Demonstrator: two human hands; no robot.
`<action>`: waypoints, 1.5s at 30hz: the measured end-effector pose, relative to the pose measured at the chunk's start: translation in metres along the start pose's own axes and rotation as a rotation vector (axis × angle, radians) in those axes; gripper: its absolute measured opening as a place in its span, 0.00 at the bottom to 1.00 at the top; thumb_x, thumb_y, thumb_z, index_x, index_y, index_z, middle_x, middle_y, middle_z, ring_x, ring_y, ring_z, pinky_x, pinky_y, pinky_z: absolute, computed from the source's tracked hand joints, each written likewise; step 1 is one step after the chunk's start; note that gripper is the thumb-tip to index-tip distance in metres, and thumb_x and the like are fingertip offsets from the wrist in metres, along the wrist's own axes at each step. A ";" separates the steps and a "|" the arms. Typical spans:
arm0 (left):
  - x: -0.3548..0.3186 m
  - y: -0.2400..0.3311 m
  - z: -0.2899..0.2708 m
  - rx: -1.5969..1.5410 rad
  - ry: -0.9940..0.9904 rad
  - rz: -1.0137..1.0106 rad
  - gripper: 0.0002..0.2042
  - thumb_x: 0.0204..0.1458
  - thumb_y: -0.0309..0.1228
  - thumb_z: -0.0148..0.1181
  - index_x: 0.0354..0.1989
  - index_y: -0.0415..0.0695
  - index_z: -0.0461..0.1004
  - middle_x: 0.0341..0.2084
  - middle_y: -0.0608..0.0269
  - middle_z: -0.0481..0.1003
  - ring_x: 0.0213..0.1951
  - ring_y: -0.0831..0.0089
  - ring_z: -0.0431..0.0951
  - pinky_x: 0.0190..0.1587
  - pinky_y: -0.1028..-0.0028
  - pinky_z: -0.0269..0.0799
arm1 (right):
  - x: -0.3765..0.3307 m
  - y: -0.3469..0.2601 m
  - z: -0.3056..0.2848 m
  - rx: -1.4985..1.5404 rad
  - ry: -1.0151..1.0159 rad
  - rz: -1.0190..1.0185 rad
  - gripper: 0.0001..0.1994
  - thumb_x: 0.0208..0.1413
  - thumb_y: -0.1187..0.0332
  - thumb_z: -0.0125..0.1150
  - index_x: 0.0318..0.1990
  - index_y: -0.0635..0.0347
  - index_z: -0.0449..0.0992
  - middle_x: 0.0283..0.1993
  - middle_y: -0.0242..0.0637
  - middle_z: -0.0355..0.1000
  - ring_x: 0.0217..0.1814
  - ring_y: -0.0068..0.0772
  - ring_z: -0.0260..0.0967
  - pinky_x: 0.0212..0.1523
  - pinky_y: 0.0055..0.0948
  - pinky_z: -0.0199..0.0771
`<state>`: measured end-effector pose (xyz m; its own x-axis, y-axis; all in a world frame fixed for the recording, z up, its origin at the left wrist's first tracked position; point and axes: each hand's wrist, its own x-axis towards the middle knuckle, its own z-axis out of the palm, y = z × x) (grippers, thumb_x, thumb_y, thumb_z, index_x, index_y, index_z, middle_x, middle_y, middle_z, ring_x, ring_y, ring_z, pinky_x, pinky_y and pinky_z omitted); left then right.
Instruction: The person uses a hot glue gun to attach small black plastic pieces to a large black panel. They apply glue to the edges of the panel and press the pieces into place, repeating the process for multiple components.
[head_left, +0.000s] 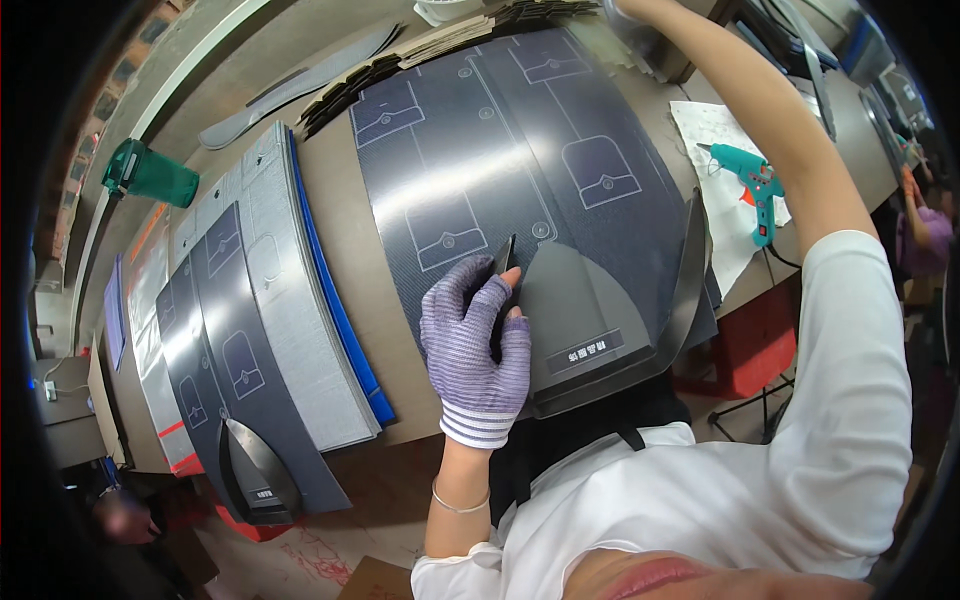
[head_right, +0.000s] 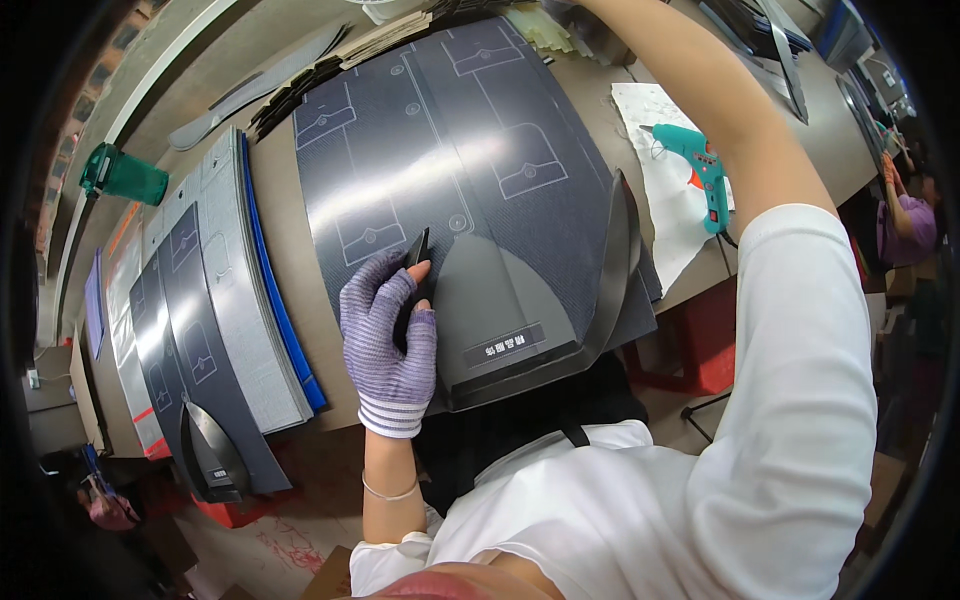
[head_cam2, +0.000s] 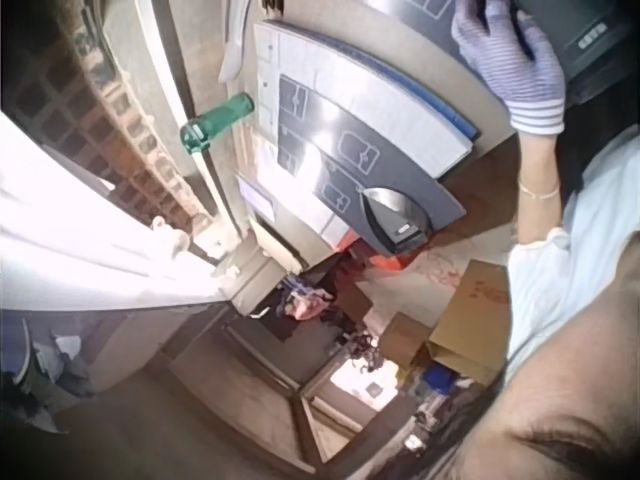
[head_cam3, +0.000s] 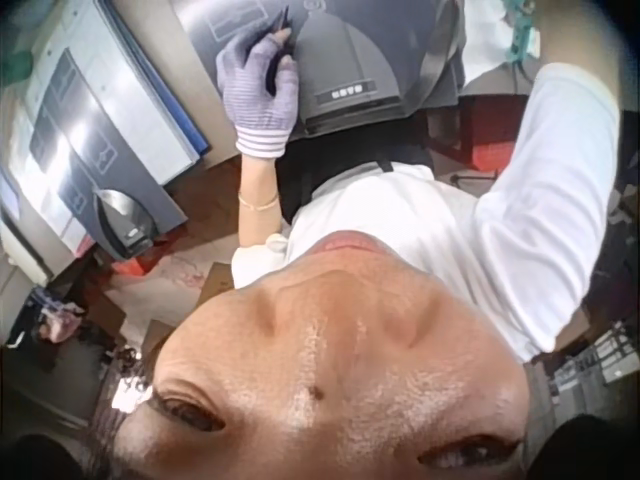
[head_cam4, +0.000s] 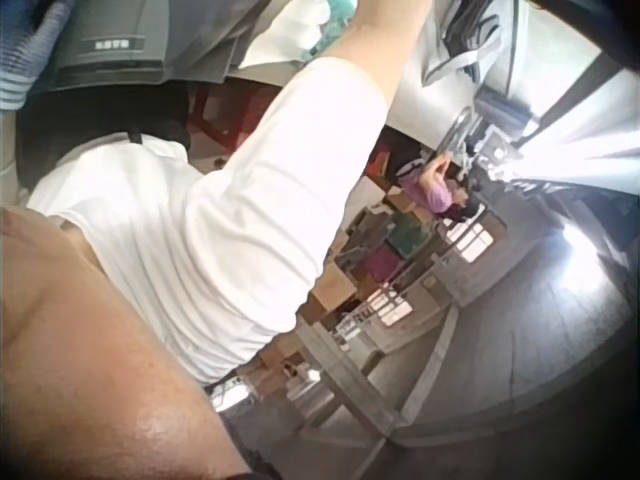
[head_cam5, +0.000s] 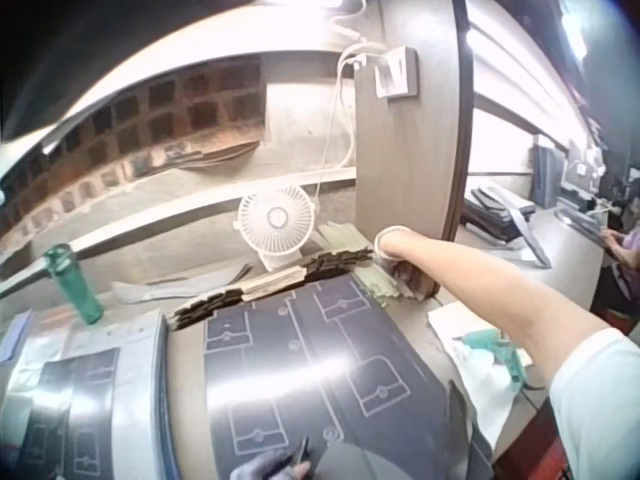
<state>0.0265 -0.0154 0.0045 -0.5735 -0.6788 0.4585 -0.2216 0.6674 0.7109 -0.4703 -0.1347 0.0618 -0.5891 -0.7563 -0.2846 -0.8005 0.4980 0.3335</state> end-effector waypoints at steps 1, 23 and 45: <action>-0.001 -0.002 0.000 -0.006 0.004 0.006 0.16 0.43 0.22 0.61 0.45 0.40 0.80 0.47 0.47 0.74 0.50 0.52 0.72 0.56 0.60 0.67 | -0.004 -0.001 0.002 0.008 -0.029 0.009 0.14 0.52 0.65 0.58 0.40 0.64 0.83 0.43 0.48 0.79 0.45 0.44 0.78 0.43 0.44 0.78; -0.002 0.000 -0.003 0.072 0.008 0.023 0.15 0.45 0.22 0.60 0.43 0.39 0.79 0.47 0.48 0.74 0.49 0.53 0.73 0.55 0.60 0.67 | -0.045 -0.017 -0.008 0.081 -0.164 0.064 0.13 0.54 0.63 0.58 0.37 0.62 0.84 0.38 0.43 0.81 0.39 0.40 0.79 0.39 0.39 0.78; 0.002 0.000 0.007 -0.019 0.023 0.080 0.14 0.46 0.21 0.60 0.43 0.38 0.80 0.46 0.48 0.74 0.48 0.53 0.74 0.54 0.61 0.68 | -0.099 -0.005 -0.003 -0.034 0.072 0.095 0.19 0.47 0.53 0.62 0.30 0.63 0.83 0.26 0.44 0.79 0.32 0.42 0.79 0.36 0.41 0.77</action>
<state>0.0195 -0.0145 0.0014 -0.5703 -0.6304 0.5266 -0.1601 0.7141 0.6815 -0.4077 -0.0638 0.0908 -0.6518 -0.7355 -0.1850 -0.7364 0.5554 0.3864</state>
